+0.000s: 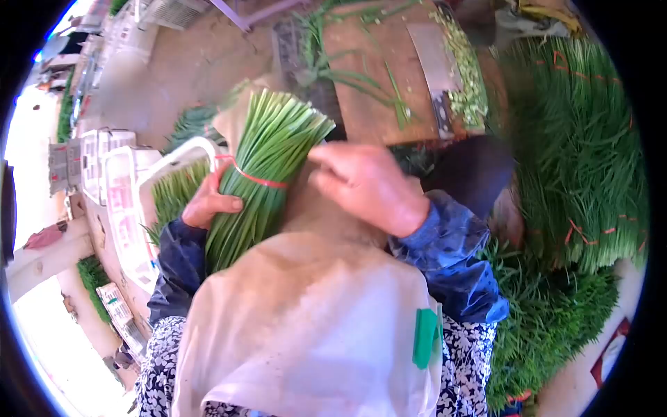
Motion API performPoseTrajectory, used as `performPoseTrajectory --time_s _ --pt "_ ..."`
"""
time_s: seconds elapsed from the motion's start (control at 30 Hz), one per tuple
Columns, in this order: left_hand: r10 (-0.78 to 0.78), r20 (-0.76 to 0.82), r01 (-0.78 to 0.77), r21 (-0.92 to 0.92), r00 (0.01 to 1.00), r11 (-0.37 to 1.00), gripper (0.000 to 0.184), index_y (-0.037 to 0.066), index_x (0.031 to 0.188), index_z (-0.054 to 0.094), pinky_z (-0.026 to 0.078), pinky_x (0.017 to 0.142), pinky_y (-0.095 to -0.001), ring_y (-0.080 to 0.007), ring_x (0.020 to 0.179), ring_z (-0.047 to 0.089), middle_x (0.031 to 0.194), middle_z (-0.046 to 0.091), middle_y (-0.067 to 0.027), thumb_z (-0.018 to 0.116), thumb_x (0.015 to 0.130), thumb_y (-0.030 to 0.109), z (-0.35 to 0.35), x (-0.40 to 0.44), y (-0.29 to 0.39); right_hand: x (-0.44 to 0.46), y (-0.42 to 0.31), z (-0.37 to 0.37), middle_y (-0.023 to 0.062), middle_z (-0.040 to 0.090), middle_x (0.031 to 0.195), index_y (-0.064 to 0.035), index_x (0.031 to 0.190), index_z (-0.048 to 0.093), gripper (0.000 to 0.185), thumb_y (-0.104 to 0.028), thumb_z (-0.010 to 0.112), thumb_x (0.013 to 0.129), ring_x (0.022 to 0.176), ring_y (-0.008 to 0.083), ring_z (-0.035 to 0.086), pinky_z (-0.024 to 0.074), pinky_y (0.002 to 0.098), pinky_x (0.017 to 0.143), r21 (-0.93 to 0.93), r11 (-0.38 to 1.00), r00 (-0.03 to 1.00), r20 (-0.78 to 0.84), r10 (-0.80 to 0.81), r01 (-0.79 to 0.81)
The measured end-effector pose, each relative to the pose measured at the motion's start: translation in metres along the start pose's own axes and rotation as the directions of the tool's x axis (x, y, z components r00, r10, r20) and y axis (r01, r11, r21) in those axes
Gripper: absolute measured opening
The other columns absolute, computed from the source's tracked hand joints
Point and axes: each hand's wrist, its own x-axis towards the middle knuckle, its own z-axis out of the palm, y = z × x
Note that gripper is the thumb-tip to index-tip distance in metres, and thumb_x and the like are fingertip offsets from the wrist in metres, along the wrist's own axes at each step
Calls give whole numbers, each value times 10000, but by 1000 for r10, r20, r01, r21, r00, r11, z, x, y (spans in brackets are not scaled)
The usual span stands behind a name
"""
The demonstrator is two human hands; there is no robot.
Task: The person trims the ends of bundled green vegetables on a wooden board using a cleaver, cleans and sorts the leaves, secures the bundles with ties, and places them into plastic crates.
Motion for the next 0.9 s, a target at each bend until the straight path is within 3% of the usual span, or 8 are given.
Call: performPoseTrajectory --time_s 0.1,0.17,0.2,0.37,0.53,0.63,0.83,0.9 --pt "46 16 -48 148 999 988 765 -23 1332 445 406 1007 -300 -164 1127 540 1207 581 -81 809 668 84 19 1 16 5 -4 -21 128 653 963 -18 1020 661 232 13 678 790 859 270 640 509 312 749 -47 999 984 -175 16 -25" --pt "26 19 -30 254 999 967 761 -12 1314 447 404 996 -296 -162 1110 537 1187 580 -76 825 668 127 18 5 17 20 0 -19 118 602 952 -35 974 637 264 4 695 720 866 327 582 489 388 755 -275 926 896 -291 -337 259" --pt "47 -2 -43 359 999 932 768 -9 1309 442 403 990 -296 -164 1101 535 1177 580 -76 831 664 148 20 7 16 24 5 -14 111 584 1016 -56 917 621 243 -20 713 696 949 326 548 450 411 789 -332 902 906 -224 -360 277" --pt "8 -1 -6 566 1000 825 886 -26 1346 408 360 1024 -309 -179 1159 477 1213 516 -91 840 644 300 14 12 16 26 21 3 90 554 935 -64 865 598 268 -118 773 669 930 306 524 398 421 805 -423 882 949 -129 -288 210" --pt "32 45 -50 496 998 867 919 -16 1346 411 349 1030 -323 -187 1170 465 1225 506 -96 793 698 512 10 10 12 19 20 3 74 546 915 -75 853 607 291 -178 796 657 921 291 515 388 414 809 -444 873 952 -121 -282 202" --pt "58 72 -87 514 996 853 752 3 1354 419 405 985 -310 -174 1111 517 1194 570 -106 767 779 340 6 9 14 18 17 6 110 588 952 -68 889 634 281 -117 794 663 923 330 543 427 410 811 -465 872 967 -112 -229 152" --pt "-46 95 16 297 994 955 639 -7 1384 399 299 1070 -310 -188 1220 430 1258 504 -89 611 877 320 15 4 20 15 16 14 44 551 887 -102 870 646 256 -183 789 674 867 271 521 387 393 789 -500 852 954 -151 -260 153" --pt "8 84 -40 387 996 921 589 1 1364 425 353 1024 -312 -187 1165 478 1234 544 -98 608 893 303 13 6 14 13 17 10 38 552 864 -104 886 650 279 -201 794 668 844 264 520 386 399 753 -451 875 960 -119 -254 175"
